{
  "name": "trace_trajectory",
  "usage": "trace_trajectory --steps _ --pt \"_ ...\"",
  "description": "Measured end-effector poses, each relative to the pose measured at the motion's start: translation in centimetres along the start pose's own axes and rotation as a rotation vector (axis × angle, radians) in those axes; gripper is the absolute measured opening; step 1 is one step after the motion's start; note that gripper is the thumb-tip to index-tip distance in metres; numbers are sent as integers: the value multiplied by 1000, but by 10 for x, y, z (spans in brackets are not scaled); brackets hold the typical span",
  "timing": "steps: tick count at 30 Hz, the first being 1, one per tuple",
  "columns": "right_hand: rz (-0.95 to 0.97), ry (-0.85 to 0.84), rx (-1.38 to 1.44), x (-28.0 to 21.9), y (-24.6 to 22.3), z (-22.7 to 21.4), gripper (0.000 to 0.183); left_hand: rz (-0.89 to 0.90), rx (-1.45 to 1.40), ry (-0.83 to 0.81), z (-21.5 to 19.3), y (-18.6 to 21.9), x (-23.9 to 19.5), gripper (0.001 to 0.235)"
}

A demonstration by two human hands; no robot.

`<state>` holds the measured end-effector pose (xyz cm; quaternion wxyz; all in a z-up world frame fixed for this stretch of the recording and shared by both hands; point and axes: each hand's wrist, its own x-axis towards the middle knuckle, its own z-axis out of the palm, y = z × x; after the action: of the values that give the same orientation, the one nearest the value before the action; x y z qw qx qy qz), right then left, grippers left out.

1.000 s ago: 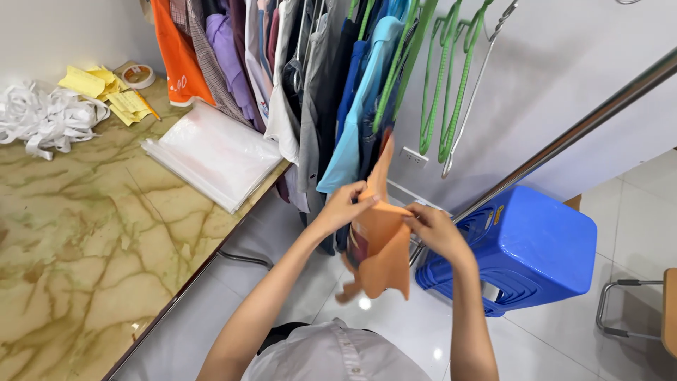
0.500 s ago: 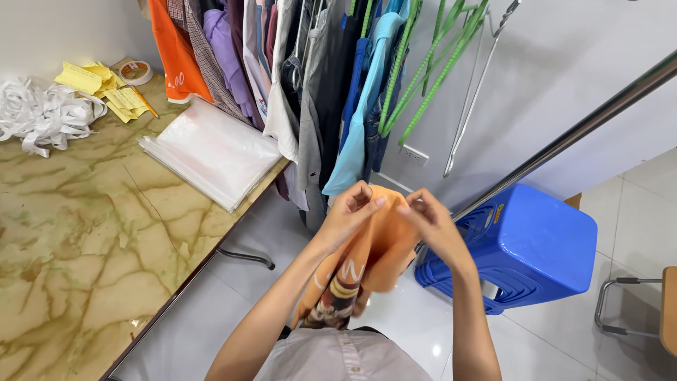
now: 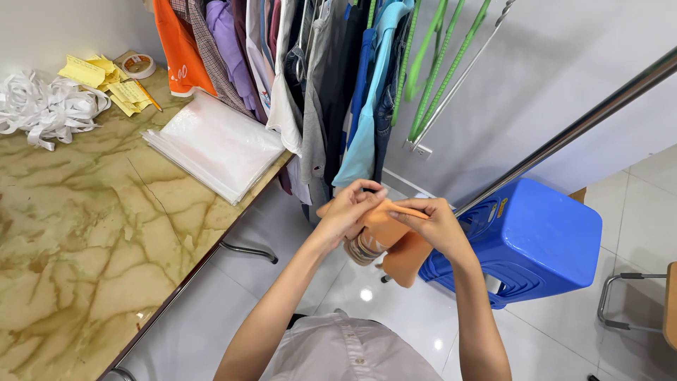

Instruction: The person folds a white patterned t-shirt, an orange t-shirt, a pair of blue jeans, and a light blue t-shirt on a marble-patterned table. They retrieve each item from a nearby clothing rack, fold it by hand, and place it on the table.

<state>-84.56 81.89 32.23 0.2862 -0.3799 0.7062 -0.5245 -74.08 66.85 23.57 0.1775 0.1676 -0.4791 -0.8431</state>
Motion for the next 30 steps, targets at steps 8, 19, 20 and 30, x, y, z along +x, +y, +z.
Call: trace_trajectory --steps 8,19,20,30 --pt "68 -37 -28 -4 5 -5 22 243 -46 171 11 -6 6 44" --pt "-86 89 -100 -3 9 0 20 269 127 210 18 6 -12 45" --pt "-95 47 -102 -3 9 0 20 319 205 140 17 10 -13 52" --pt "-308 64 -229 -4 7 0 21 366 863 -162 -23 21 -5 30"
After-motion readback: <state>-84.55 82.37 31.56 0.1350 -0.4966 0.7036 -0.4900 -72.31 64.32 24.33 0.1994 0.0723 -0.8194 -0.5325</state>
